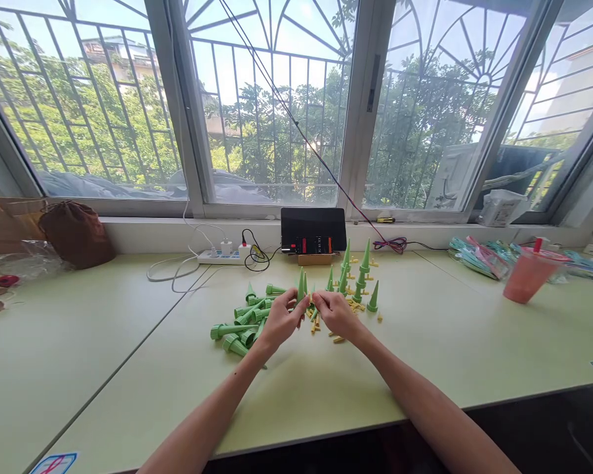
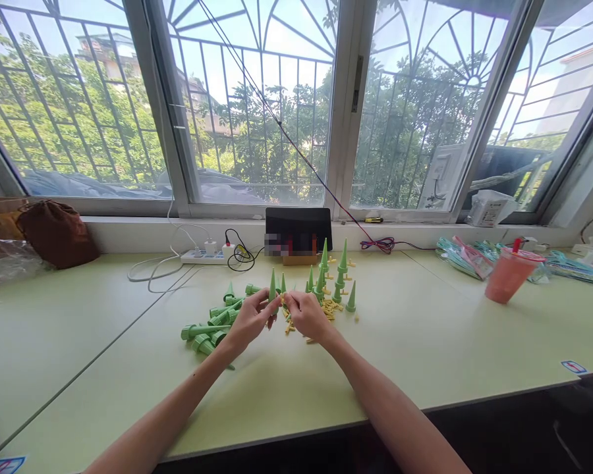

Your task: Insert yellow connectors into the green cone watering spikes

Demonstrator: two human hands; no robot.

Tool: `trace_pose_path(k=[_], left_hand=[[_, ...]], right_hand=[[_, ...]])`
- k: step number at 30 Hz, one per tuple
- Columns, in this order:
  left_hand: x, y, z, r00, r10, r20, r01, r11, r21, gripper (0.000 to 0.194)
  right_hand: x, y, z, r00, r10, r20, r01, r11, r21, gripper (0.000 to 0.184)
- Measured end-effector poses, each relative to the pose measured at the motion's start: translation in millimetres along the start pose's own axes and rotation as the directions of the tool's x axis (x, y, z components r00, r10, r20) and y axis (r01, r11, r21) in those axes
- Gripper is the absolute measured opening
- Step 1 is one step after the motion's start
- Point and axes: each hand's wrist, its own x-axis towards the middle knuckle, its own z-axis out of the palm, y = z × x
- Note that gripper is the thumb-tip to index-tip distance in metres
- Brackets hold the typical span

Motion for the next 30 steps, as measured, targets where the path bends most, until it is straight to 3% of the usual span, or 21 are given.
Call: trace_pose_path(k=[6, 11, 30], left_hand=[[1.2, 3.6, 1.7, 0.996, -0.072, -0.044, 0.068, 0.995, -0.079, 0.031], [1.8, 7.2, 1.5, 0.987, -0.136, -0.083, 0.125, 0.984, -0.124, 0.031], [0.6, 6.1, 1.9, 0.993, -0.104, -0.06, 0.099, 0.992, -0.079, 0.03]], right_hand=[[-0.1, 1.5, 2.7, 0.999, 0.016, -0.041, -0.015, 0.999, 0.03, 0.041], [-1.4, -1.2, 2.0, 0.999, 0.022, -0.035, -0.018, 0.993, 0.113, 0.022], [-1.9, -4.7, -2.3, 0.999, -0.01, 0.031, 0.007, 0.997, 0.081, 0.021]])
